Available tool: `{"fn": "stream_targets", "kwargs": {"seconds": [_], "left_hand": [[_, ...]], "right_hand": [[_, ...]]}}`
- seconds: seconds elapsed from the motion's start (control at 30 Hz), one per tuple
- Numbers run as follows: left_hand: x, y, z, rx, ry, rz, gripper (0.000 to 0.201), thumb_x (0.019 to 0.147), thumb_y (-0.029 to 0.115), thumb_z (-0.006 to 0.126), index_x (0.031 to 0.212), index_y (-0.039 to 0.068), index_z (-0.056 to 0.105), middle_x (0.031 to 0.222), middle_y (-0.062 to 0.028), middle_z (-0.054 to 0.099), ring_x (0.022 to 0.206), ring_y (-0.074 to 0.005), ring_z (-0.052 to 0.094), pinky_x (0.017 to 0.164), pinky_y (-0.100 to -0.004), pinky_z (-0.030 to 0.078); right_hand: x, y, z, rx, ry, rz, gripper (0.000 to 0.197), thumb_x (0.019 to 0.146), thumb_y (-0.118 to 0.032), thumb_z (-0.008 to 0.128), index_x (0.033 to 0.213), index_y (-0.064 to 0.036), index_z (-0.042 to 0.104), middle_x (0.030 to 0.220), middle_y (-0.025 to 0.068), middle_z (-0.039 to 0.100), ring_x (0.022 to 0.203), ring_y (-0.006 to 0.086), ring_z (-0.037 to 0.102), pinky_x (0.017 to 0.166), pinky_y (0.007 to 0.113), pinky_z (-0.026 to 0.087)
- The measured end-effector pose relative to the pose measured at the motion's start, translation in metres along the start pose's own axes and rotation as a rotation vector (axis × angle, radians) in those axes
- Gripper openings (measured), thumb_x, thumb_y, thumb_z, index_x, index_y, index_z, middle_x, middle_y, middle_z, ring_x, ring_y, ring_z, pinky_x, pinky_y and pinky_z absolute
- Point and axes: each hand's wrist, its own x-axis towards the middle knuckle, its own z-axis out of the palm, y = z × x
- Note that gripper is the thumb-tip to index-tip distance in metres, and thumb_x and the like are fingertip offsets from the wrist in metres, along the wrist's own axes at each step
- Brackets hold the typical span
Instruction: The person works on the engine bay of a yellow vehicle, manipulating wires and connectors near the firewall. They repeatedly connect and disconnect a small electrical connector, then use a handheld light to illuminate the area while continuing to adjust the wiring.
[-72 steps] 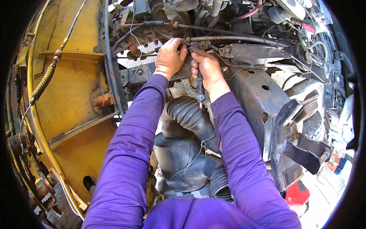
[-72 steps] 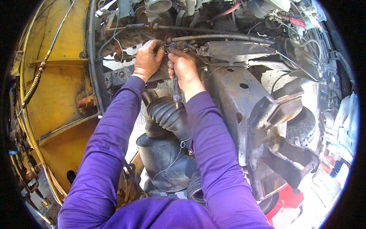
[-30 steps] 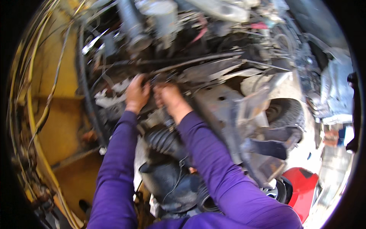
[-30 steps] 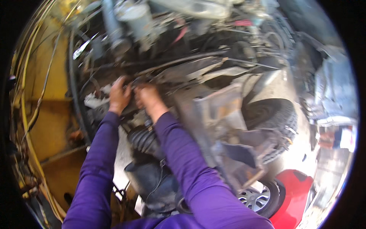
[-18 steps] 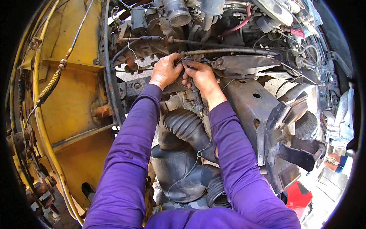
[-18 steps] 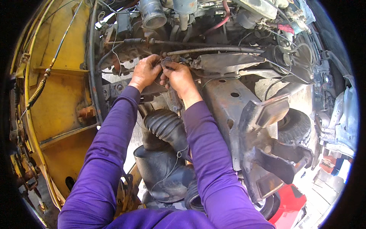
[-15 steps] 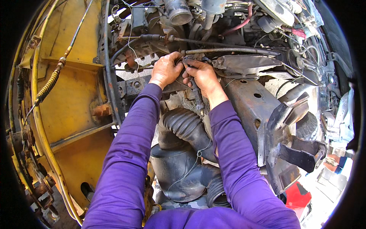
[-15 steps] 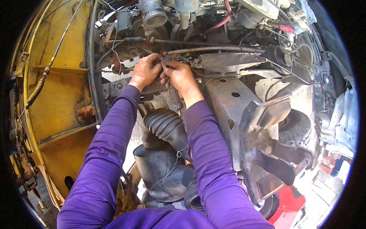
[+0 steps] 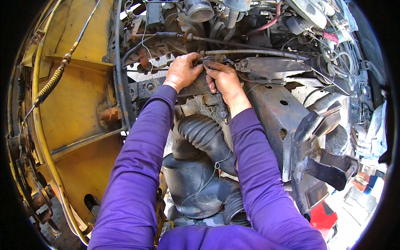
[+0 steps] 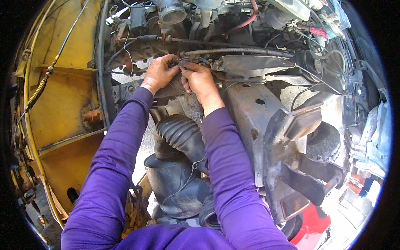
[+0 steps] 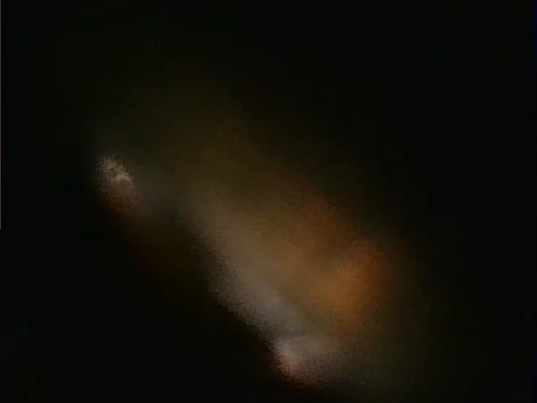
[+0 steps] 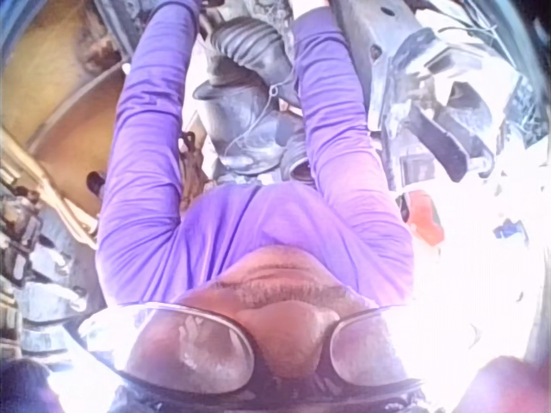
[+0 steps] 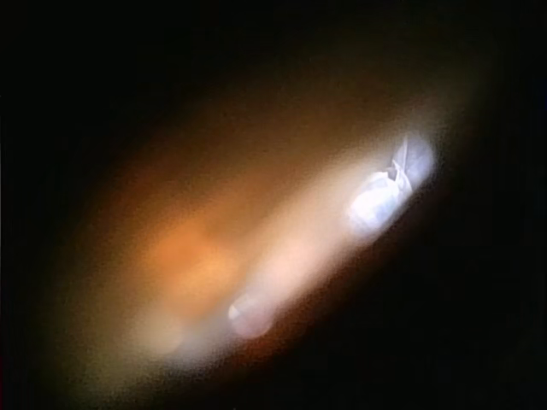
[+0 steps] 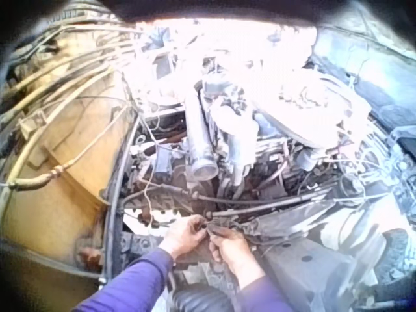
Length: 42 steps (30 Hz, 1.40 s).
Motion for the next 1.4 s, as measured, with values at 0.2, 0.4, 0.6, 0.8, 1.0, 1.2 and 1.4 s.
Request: {"fn": "stream_targets", "kwargs": {"seconds": [0.2, 0.4, 0.6, 0.8, 1.0, 1.2, 1.4], "left_hand": [[0.0, 0.006, -0.002, 0.02, -0.005, -0.007, 0.033, 0.08, 0.029, 0.073, 0.107, 0.01, 0.073, 0.089, -0.0165, 0.074, 0.087, -0.0334, 0.072, 0.079, -0.0425, 0.057], [-0.001, 0.002, -0.001, 0.002, 0.016, 0.053, 0.031, 0.082, 0.022, 0.073, 0.107, 0.003, 0.071, 0.091, -0.0187, 0.074, 0.083, -0.0298, 0.073, 0.076, -0.0386, 0.056], [-0.001, 0.006, -0.004, 0.018, -0.019, -0.011, 0.033, 0.082, 0.029, 0.073, 0.108, 0.008, 0.073, 0.094, -0.0171, 0.075, 0.092, -0.0351, 0.072, 0.082, -0.0433, 0.057], [0.0, 0.0, 0.001, 0.029, 0.045, 0.051, 0.032, 0.082, 0.027, 0.073, 0.108, 0.008, 0.073, 0.092, -0.0172, 0.075, 0.09, -0.0329, 0.073, 0.082, -0.0409, 0.057], [-0.006, -0.001, -0.006, -0.203, 0.078, 0.038, 0.019, 0.088, 0.013, 0.073, 0.104, 0.003, 0.074, 0.092, -0.0062, 0.076, 0.083, -0.014, 0.07, 0.078, -0.0297, 0.054], [0.004, 0.001, -0.002, -0.312, 0.049, -0.089, 0.017, 0.089, 0.013, 0.074, 0.103, 0.003, 0.074, 0.091, -0.0058, 0.076, 0.081, -0.0114, 0.068, 0.076, -0.0283, 0.053], [0.008, -0.009, 0.004, -0.276, 0.081, -0.037, 0.018, 0.088, 0.012, 0.074, 0.102, 0.001, 0.075, 0.09, -0.0077, 0.076, 0.081, -0.0133, 0.068, 0.078, -0.0293, 0.053]], "right_hand": [[0.001, -0.002, 0.002, 0.004, 0.019, 0.036, 0.031, 0.097, -0.009, 0.06, 0.124, 0.0033, 0.066, 0.068, 0.0039, 0.06, 0.05, 0.0105, 0.05, 0.045, 0.026, 0.038], [0.002, 0.0, 0.004, 0.038, 0.025, 0.038, 0.029, 0.096, -0.008, 0.06, 0.122, 0.0015, 0.068, 0.068, 0.004, 0.06, 0.05, 0.0105, 0.05, 0.045, 0.027, 0.038], [0.0, -0.002, 0.0, 0.027, -0.005, 0.045, 0.031, 0.096, -0.007, 0.06, 0.125, 0.0018, 0.066, 0.07, 0.0042, 0.06, 0.051, 0.011, 0.051, 0.045, 0.027, 0.04], [0.002, 0.0, 0.004, 0.052, 0.034, 0.036, 0.028, 0.095, -0.007, 0.06, 0.12, 0.0024, 0.069, 0.067, 0.0044, 0.06, 0.049, 0.0113, 0.05, 0.044, 0.028, 0.038], [0.0, -0.004, 0.004, 0.055, 0.04, 0.044, 0.028, 0.095, -0.006, 0.06, 0.12, 0.0032, 0.069, 0.066, 0.0047, 0.06, 0.049, 0.0116, 0.05, 0.044, 0.027, 0.038], [0.002, -0.004, -0.001, 0.066, 0.004, 0.035, 0.03, 0.094, -0.006, 0.06, 0.122, 0.0036, 0.067, 0.067, 0.0052, 0.06, 0.05, 0.0118, 0.05, 0.044, 0.027, 0.038], [0.001, -0.001, -0.001, 0.062, -0.013, 0.029, 0.033, 0.094, -0.007, 0.061, 0.124, 0.0039, 0.066, 0.067, 0.0052, 0.06, 0.05, 0.0119, 0.051, 0.045, 0.027, 0.038]]}}
